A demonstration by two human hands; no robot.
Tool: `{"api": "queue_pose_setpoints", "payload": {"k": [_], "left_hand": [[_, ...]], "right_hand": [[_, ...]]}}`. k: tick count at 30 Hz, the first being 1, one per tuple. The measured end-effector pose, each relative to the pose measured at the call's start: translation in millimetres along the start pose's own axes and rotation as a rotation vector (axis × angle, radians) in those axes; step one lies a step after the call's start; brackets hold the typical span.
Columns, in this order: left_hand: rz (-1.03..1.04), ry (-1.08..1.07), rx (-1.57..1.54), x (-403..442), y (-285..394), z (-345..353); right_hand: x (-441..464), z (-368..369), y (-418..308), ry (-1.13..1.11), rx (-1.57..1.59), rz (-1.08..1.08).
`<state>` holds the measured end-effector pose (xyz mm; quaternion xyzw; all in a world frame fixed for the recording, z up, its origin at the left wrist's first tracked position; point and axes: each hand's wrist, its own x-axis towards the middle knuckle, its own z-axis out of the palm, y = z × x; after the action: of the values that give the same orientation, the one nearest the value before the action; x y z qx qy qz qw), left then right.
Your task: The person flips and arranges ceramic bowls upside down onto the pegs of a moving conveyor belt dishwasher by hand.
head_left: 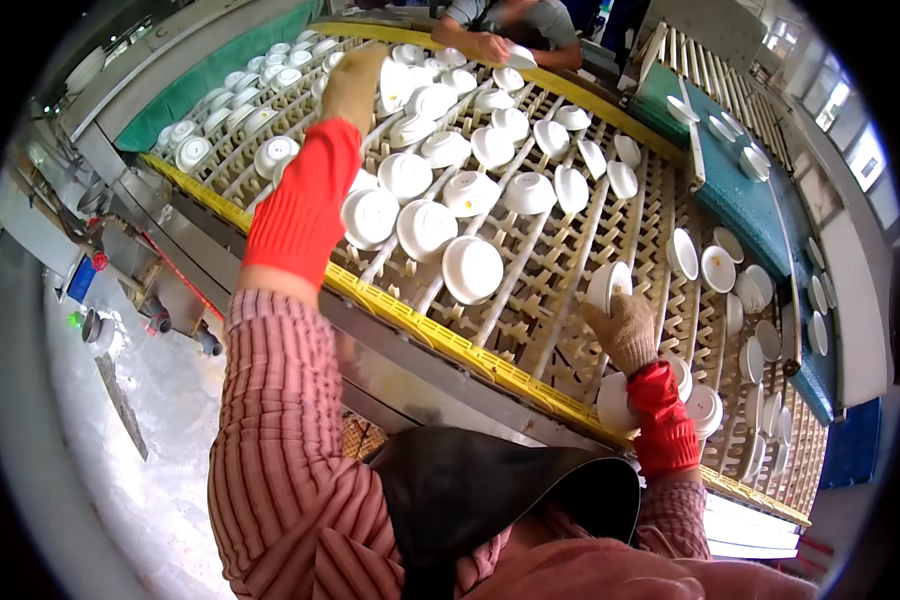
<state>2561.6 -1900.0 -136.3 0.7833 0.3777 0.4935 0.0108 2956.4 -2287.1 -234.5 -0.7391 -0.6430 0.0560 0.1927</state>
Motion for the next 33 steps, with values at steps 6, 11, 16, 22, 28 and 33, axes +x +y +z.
{"api": "queue_pose_setpoints", "payload": {"k": [6,11,16,22,28,33], "left_hand": [[0.005,-0.423,-0.364,-139,121,35],[0.837,-0.429,-0.055,-175,226,16],[0.685,-0.821,-0.360,-198,252,19],[0.406,-0.866,-0.432,-229,221,25],[0.635,-0.623,-0.253,-155,167,37],[-0.046,-0.603,-0.514,20,134,-28]], "right_hand": [[-7,2,-1,-0.020,0.102,0.093],[-22,-7,-32,-0.057,0.668,0.397],[-36,8,-81,-0.388,0.742,-0.339],[-38,-12,-96,-0.105,0.231,-0.508],[-60,-25,-67,-0.007,0.356,-0.010],[-65,-6,-41,-0.017,0.340,-0.015]]}}
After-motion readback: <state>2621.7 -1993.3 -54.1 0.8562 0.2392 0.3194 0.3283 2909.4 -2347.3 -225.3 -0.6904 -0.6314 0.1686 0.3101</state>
